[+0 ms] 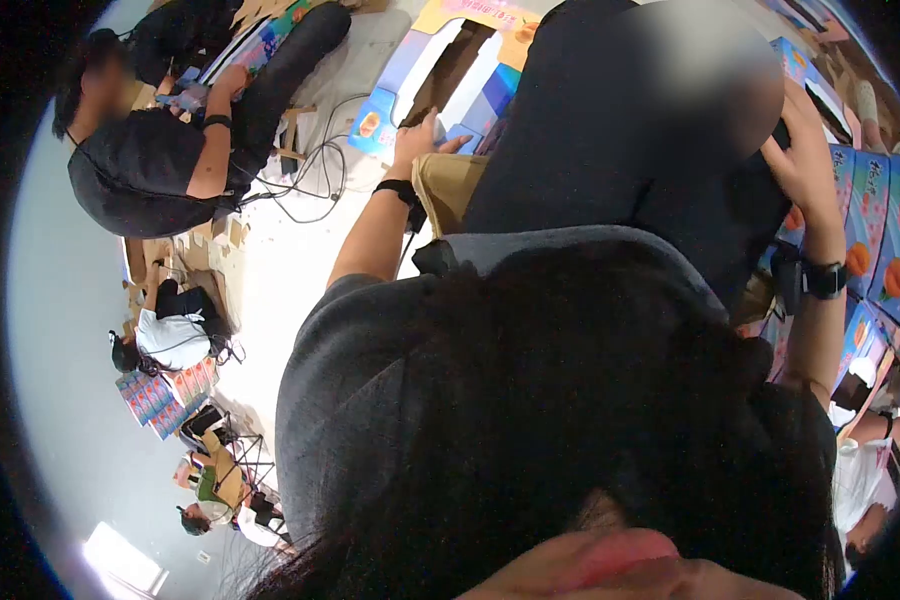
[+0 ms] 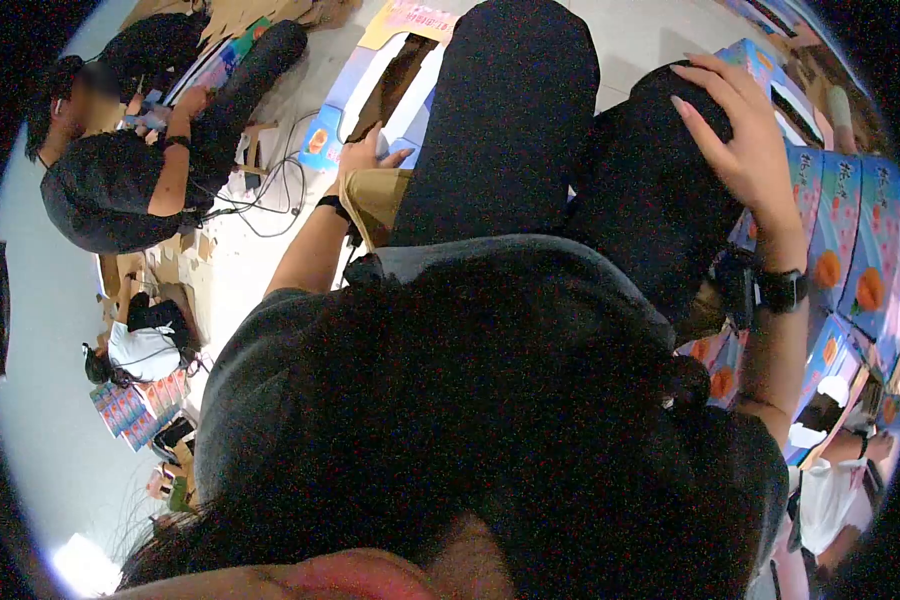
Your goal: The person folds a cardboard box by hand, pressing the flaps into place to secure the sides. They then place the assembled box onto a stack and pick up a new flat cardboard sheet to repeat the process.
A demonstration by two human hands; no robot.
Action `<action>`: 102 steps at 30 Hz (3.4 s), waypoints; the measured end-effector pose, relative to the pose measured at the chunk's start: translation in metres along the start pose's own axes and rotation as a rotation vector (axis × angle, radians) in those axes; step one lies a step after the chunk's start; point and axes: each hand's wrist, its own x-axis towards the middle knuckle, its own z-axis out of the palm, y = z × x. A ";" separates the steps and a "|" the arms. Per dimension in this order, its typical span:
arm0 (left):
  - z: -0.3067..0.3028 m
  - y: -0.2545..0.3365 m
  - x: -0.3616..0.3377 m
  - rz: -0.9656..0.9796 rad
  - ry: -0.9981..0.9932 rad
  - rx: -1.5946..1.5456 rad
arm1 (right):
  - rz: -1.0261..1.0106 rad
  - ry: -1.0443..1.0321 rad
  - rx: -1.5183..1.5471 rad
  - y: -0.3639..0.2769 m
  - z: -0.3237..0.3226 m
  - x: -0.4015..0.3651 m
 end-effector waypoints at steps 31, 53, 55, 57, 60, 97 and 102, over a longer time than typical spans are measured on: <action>-0.302 0.261 -0.087 0.779 0.873 -0.302 | -0.244 1.002 -0.467 -0.142 -0.104 -0.099; -0.257 0.359 -0.115 0.905 0.836 -0.425 | 0.160 0.652 1.258 -0.154 0.001 -0.110; -0.265 0.377 -0.113 1.087 0.888 -0.455 | 0.168 0.764 1.285 -0.148 -0.005 -0.116; -0.272 0.392 -0.116 1.198 0.832 -0.500 | 0.233 0.877 1.199 -0.139 -0.017 -0.127; -0.263 0.408 -0.110 1.484 0.993 -0.714 | 0.336 1.025 0.970 -0.128 -0.037 -0.153; -0.185 0.204 -0.094 0.582 1.159 -0.639 | 0.607 0.993 1.802 -0.093 -0.114 -0.458; -0.185 0.201 -0.093 0.579 1.088 -0.621 | 1.189 1.360 1.359 -0.126 -0.126 -0.410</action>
